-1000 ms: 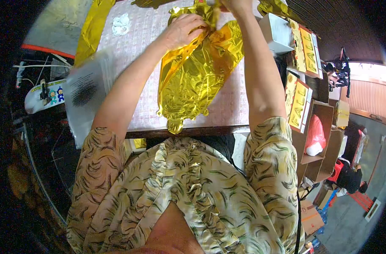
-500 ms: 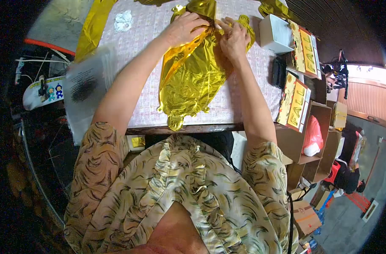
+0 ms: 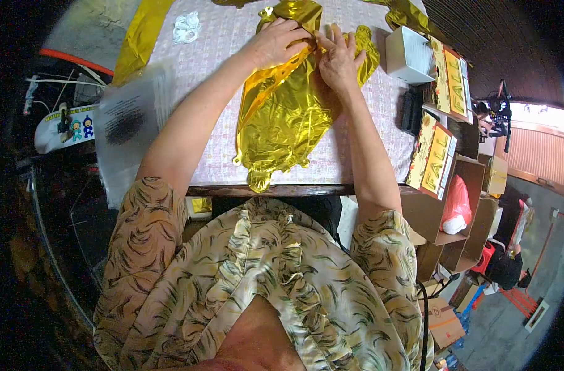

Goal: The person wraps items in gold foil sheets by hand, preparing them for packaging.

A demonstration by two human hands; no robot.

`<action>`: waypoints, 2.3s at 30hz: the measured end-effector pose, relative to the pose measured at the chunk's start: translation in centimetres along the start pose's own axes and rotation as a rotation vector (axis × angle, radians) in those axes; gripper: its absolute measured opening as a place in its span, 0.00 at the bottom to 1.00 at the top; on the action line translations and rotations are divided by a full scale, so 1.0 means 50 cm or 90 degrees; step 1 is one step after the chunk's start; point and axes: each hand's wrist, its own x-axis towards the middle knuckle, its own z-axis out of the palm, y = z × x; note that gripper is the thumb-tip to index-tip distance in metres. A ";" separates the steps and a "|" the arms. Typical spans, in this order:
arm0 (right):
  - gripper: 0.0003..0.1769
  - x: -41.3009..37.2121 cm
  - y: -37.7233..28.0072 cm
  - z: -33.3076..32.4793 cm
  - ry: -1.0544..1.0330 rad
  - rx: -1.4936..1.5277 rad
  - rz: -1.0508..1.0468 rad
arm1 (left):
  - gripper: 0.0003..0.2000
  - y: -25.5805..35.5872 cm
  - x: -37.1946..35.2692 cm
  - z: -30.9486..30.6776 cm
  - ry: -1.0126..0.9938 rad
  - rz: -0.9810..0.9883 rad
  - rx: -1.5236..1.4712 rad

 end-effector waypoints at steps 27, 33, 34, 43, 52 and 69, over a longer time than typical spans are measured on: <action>0.36 0.001 -0.008 -0.033 -0.102 -0.067 -0.008 | 0.15 -0.003 0.048 -0.095 0.021 -0.267 -0.335; 0.33 0.009 -0.014 -0.047 -0.114 -0.123 -0.042 | 0.11 -0.021 0.098 -0.110 0.373 -0.293 -0.088; 0.33 0.010 -0.013 -0.048 -0.115 -0.123 -0.041 | 0.13 -0.011 0.100 -0.121 0.313 -0.100 -0.073; 0.28 0.004 -0.018 -0.042 -0.063 -0.172 -0.092 | 0.11 -0.055 0.116 0.012 -0.030 0.104 -0.038; 0.33 0.006 -0.017 -0.051 -0.062 -0.195 -0.170 | 0.13 -0.084 0.099 0.043 0.032 0.041 -0.128; 0.39 0.006 -0.009 -0.041 -0.056 -0.174 -0.174 | 0.12 -0.098 0.163 -0.057 -0.070 0.023 -0.076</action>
